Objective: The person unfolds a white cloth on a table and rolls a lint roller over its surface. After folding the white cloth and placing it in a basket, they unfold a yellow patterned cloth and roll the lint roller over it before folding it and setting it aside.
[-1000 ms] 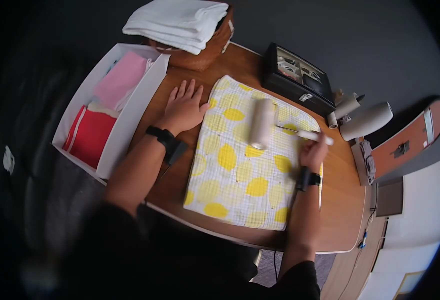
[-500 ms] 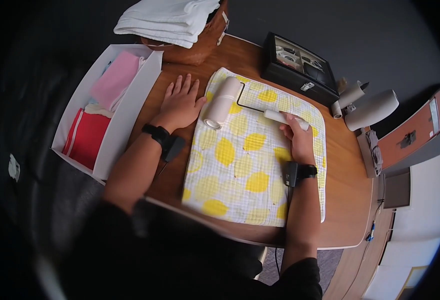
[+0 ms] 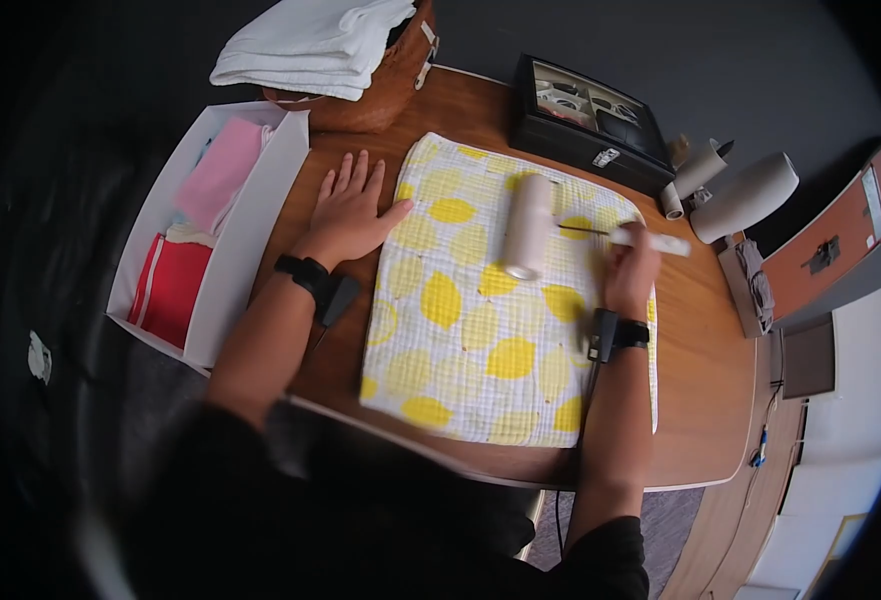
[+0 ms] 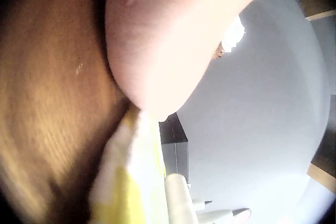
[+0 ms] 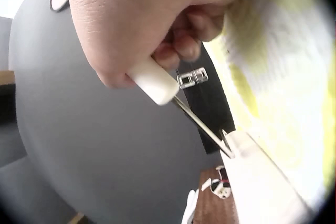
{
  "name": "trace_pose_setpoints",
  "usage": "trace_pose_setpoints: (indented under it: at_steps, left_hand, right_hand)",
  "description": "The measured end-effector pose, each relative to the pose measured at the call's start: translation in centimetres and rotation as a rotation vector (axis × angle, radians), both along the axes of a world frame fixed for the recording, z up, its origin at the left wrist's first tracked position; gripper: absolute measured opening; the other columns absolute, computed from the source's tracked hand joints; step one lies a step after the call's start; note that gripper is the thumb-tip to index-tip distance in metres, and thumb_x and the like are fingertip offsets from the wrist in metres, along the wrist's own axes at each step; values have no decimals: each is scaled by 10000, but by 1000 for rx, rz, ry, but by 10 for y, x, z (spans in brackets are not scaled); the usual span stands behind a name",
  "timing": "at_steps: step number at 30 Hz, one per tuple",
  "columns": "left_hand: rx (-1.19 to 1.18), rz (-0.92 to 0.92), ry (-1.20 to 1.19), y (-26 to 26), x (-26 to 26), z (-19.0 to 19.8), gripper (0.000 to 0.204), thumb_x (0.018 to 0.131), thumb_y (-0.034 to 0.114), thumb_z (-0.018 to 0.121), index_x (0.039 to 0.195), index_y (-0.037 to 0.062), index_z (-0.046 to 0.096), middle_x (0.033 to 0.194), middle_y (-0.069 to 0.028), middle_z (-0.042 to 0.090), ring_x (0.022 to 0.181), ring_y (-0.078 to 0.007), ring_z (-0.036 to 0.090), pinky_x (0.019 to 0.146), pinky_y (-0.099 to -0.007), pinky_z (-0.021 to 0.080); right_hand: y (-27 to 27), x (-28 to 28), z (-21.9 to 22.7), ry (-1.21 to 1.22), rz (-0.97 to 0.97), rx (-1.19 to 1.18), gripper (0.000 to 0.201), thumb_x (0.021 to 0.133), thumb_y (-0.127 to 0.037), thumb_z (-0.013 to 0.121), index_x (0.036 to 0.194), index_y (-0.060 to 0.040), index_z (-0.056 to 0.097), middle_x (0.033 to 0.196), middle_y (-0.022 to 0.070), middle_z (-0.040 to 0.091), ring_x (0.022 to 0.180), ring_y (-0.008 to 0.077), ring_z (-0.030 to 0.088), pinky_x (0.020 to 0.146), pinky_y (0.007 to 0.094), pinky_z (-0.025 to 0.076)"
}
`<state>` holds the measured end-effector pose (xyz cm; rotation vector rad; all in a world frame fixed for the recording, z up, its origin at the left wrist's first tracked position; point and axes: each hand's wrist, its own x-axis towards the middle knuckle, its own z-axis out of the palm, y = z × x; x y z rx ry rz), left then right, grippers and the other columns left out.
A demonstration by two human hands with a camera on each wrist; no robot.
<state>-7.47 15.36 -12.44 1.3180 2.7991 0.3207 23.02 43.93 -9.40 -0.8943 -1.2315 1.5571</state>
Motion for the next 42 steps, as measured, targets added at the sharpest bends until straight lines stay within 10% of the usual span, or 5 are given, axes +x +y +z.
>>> trace_pose_setpoints:
  at_steps: [8, 18, 29, 35, 42]
  left_hand:
    - [-8, -3, -8, 2, -1, -1, 941, 1064, 700, 410, 1710, 30, 268, 1801, -226, 158, 1683, -355, 101, 1349, -510, 75]
    - [-5, 2, -9, 0, -1, -2, 948, 1060, 705, 413, 1712, 34, 262, 1799, -227, 164, 1681, -359, 110, 1348, -514, 77]
    - [-1, -17, -9, 1, -1, 2, 954, 1054, 704, 444, 1705, 27, 279, 1799, -228, 164, 1680, -365, 113, 1346, -518, 82]
    - [21, -17, -11, 0, 0, 0, 945, 1055, 699, 447, 1708, 39, 278, 1798, -229, 167, 1680, -362, 114, 1345, -518, 83]
    - [12, 0, -6, 1, -2, -5, 942, 1053, 705, 428, 1708, 42, 283, 1800, -225, 164, 1681, -358, 112, 1348, -511, 74]
  right_hand:
    - [-19, -15, 3, -106, 336, -14, 296, 1026, -316, 733, 1030, -26, 793, 724, -14, 598, 628, 74, 493, 583, 238, 372]
    - [84, 85, -15, 269, -798, -66, 330, 997, -424, 669, 948, -101, 624, 866, 57, 606, 784, 187, 632, 636, 347, 497]
    - [-4, 6, 3, -83, 550, 54, 294, 1071, -289, 686, 1115, -18, 793, 856, -3, 674, 718, 83, 505, 642, 236, 385]
    - [57, 39, -18, 266, -95, -73, 297, 1013, -385, 766, 887, -135, 668, 722, -16, 595, 552, 69, 464, 478, 247, 344]
    - [95, 120, -17, 424, -764, -112, 313, 1026, -402, 663, 902, -152, 520, 849, 18, 525, 773, 205, 608, 671, 425, 587]
